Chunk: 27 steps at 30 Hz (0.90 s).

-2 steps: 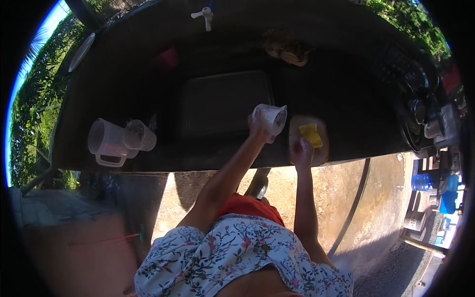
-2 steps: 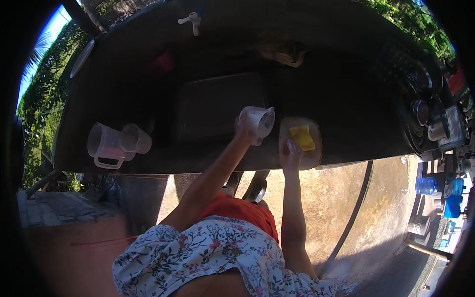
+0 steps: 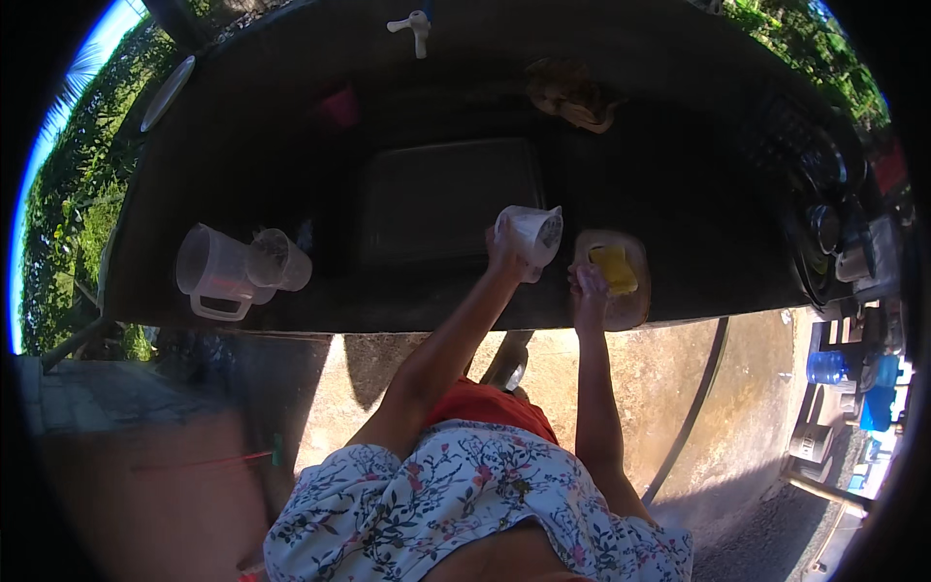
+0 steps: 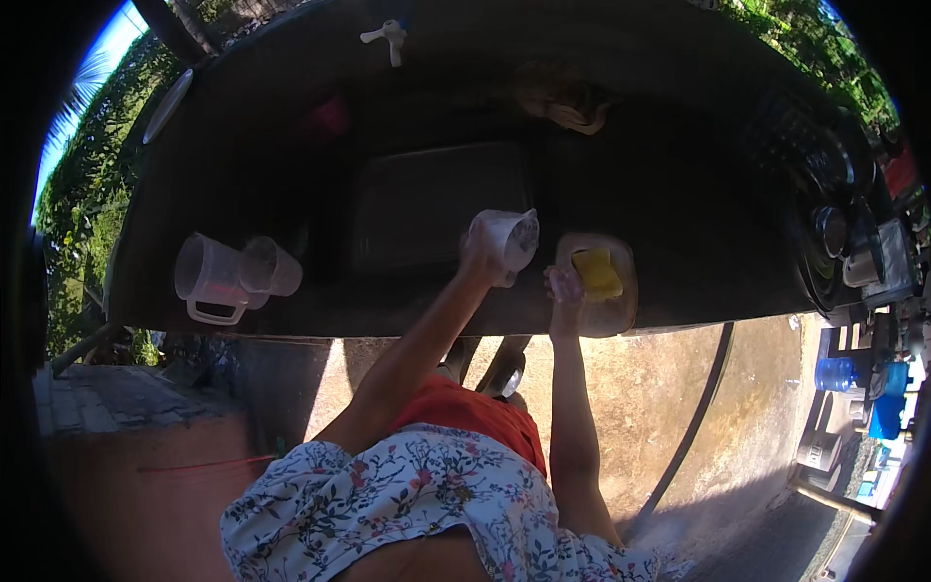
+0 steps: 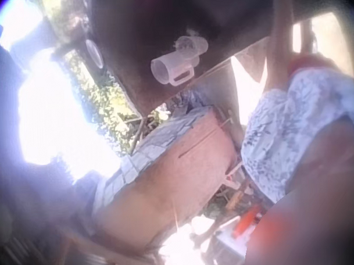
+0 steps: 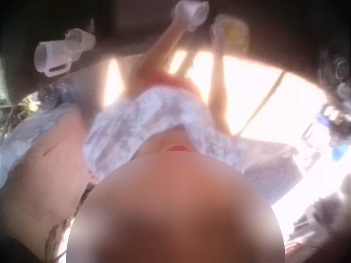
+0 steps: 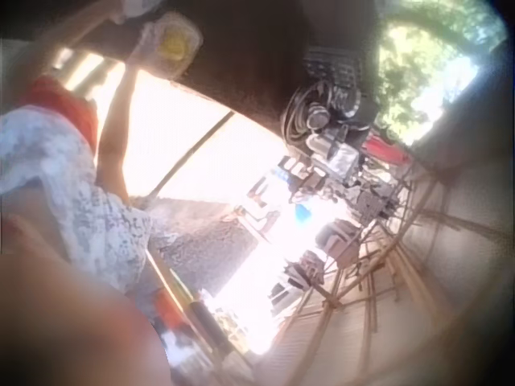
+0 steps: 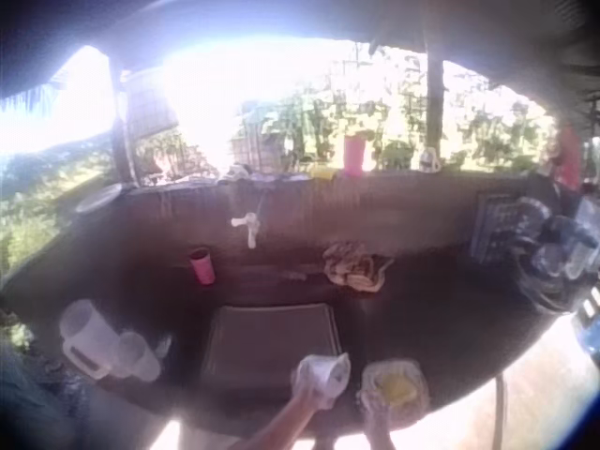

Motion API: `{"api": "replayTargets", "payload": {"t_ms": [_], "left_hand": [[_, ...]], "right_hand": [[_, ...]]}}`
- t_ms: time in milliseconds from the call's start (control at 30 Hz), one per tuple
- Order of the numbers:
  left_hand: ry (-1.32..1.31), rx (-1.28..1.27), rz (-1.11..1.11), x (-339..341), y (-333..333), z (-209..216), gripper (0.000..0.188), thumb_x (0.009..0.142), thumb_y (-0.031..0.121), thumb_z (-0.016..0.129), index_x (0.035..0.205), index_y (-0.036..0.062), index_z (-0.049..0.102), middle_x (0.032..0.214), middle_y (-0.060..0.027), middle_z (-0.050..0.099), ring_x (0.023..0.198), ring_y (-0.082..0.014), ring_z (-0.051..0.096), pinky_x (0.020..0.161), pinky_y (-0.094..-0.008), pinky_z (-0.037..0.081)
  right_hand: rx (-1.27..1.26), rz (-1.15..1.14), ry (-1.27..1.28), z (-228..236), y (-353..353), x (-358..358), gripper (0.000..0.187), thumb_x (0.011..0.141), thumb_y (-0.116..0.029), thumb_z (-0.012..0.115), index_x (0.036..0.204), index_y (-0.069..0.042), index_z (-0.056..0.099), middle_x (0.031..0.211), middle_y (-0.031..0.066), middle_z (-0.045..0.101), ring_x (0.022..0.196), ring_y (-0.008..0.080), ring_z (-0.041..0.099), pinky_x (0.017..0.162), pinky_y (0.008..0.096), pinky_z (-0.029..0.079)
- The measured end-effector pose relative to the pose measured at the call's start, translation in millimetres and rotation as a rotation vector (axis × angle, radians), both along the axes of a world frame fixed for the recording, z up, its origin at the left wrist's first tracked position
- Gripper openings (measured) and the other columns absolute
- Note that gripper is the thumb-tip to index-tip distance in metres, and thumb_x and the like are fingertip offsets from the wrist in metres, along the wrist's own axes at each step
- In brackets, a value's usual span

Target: The person washes several plastic containers at an outdoor sink. They scrub a large jug, a small pitcher, and a cup with a sponge, rinse each under running water, and place them on the sink surface.

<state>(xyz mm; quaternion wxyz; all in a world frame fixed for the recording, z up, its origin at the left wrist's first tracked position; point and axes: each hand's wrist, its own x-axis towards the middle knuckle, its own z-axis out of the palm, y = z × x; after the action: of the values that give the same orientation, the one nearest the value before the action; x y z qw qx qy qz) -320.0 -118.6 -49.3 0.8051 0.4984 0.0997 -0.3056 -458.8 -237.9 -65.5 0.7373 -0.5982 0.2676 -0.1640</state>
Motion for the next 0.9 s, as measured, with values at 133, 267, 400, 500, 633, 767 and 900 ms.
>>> {"api": "replayTargets", "payload": {"t_ms": [133, 267, 400, 500, 633, 767, 900], "left_hand": [[-0.117, -0.345, 0.281, 3.5, 61.1, -16.9, 0.041, 0.092, 0.036, 0.046, 0.121, 0.0077, 0.044, 0.114, -0.0122, 0.051, 0.094, -0.0224, 0.057, 0.076, -0.0362, 0.052], [0.132, -0.207, 0.471, 20.0, 151.5, -3.9, 0.042, 0.091, 0.033, 0.050, 0.121, 0.0056, 0.042, 0.114, -0.0128, 0.051, 0.095, -0.0240, 0.057, 0.076, -0.0356, 0.052], [-0.200, 0.406, 0.514, 38.2, 242.5, 25.2, 0.058, 0.081, 0.023, 0.065, 0.126, -0.0011, 0.036, 0.125, -0.0170, 0.040, 0.115, -0.0302, 0.044, 0.094, -0.0466, 0.038], [-0.869, 1.412, 0.569, 34.7, 306.1, 45.0, 0.072, 0.069, 0.013, 0.072, 0.130, 0.0003, 0.034, 0.130, -0.0201, 0.034, 0.120, -0.0360, 0.036, 0.100, -0.0435, 0.032], [-0.591, 1.691, 0.533, 47.8, 362.6, 63.7, 0.075, 0.067, 0.008, 0.072, 0.131, 0.0005, 0.033, 0.134, -0.0212, 0.031, 0.120, -0.0390, 0.035, 0.102, -0.0424, 0.030], [-0.952, 1.070, 0.390, 85.1, 338.6, 71.7, 0.080, 0.066, 0.015, 0.075, 0.133, 0.0034, 0.032, 0.137, -0.0220, 0.029, 0.127, -0.0380, 0.031, 0.104, -0.0422, 0.029], [-1.018, 0.705, 0.294, 145.9, 283.5, 78.8, 0.091, 0.058, 0.021, 0.081, 0.133, 0.0038, 0.032, 0.134, -0.0219, 0.035, 0.123, -0.0342, 0.039, 0.101, -0.0401, 0.034]], "right_hand": [[-1.037, 0.196, -0.239, 33.5, 89.3, 68.7, 0.017, 0.077, -0.014, 0.063, 0.090, -0.003, 0.060, 0.093, 0.0135, 0.062, 0.100, 0.0358, 0.052, 0.090, 0.0459, 0.040], [-1.057, 0.384, -0.267, 52.6, 159.1, 120.5, 0.014, 0.076, -0.011, 0.063, 0.088, -0.003, 0.061, 0.098, 0.0140, 0.061, 0.108, 0.0408, 0.046, 0.094, 0.0485, 0.036], [-1.161, 0.542, -0.317, 62.7, 223.4, 165.2, 0.014, 0.077, -0.013, 0.062, 0.088, -0.005, 0.063, 0.100, 0.0146, 0.061, 0.113, 0.0403, 0.044, 0.094, 0.0484, 0.036], [-1.279, 0.564, -0.381, 67.3, 265.5, 197.6, 0.014, 0.079, -0.015, 0.062, 0.089, -0.007, 0.063, 0.099, 0.0152, 0.061, 0.110, 0.0375, 0.048, 0.093, 0.0474, 0.036], [-1.268, 0.769, -0.171, 73.8, 296.8, 227.4, 0.011, 0.080, -0.017, 0.060, 0.085, -0.007, 0.062, 0.090, 0.0143, 0.062, 0.092, 0.0340, 0.057, 0.085, 0.0455, 0.040], [-1.159, 0.695, -0.283, 94.3, 294.1, 258.5, 0.007, 0.077, -0.010, 0.060, 0.083, -0.007, 0.062, 0.080, 0.0143, 0.062, 0.080, 0.0362, 0.058, 0.072, 0.0447, 0.045], [-1.136, 0.723, -0.251, 135.8, 266.2, 285.5, 0.009, 0.076, -0.010, 0.062, 0.084, -0.005, 0.061, 0.080, 0.0145, 0.061, 0.077, 0.0338, 0.059, 0.067, 0.0418, 0.046]]}}
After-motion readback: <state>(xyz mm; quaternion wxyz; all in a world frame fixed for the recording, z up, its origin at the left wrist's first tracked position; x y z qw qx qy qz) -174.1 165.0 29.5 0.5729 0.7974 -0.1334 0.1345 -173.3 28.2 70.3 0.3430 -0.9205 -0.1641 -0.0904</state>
